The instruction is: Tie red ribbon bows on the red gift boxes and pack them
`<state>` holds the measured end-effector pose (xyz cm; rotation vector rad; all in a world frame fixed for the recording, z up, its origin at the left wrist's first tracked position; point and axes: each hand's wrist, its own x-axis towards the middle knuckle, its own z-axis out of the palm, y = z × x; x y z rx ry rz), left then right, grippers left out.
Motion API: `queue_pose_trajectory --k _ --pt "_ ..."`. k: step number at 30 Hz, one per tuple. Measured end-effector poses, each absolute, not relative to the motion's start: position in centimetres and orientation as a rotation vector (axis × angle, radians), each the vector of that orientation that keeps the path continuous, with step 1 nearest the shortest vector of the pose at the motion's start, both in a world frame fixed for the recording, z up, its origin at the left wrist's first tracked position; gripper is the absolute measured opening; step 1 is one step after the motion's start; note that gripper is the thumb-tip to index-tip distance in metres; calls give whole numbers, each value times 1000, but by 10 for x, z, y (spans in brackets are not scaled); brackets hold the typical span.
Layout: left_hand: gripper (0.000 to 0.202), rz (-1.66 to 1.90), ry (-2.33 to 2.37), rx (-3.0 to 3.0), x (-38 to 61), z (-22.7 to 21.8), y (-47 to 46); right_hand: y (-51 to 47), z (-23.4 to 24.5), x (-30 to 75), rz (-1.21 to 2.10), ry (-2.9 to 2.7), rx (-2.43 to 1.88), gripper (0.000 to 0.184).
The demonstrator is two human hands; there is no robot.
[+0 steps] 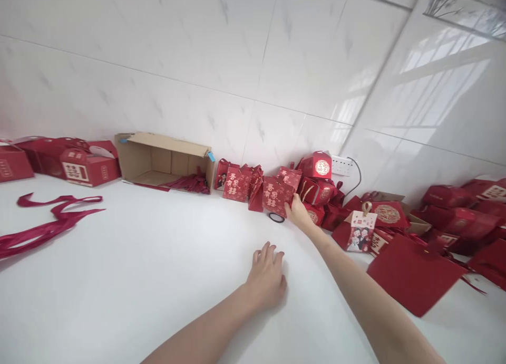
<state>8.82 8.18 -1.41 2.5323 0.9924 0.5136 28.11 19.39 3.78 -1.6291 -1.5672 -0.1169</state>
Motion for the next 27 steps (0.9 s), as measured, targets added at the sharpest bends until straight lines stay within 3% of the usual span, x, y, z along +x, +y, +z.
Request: queue_pose_trajectory --k 10,18,27 --pt "50 468 965 2543 89 -15 79 229 17 280 -61 -1501 -2033 34" --pt "49 466 975 2561 91 -19 79 239 33 270 -9 -1506 -2397 33" --pt "45 496 944 2583 90 -18 81 205 11 260 20 -1906 -2302 30"
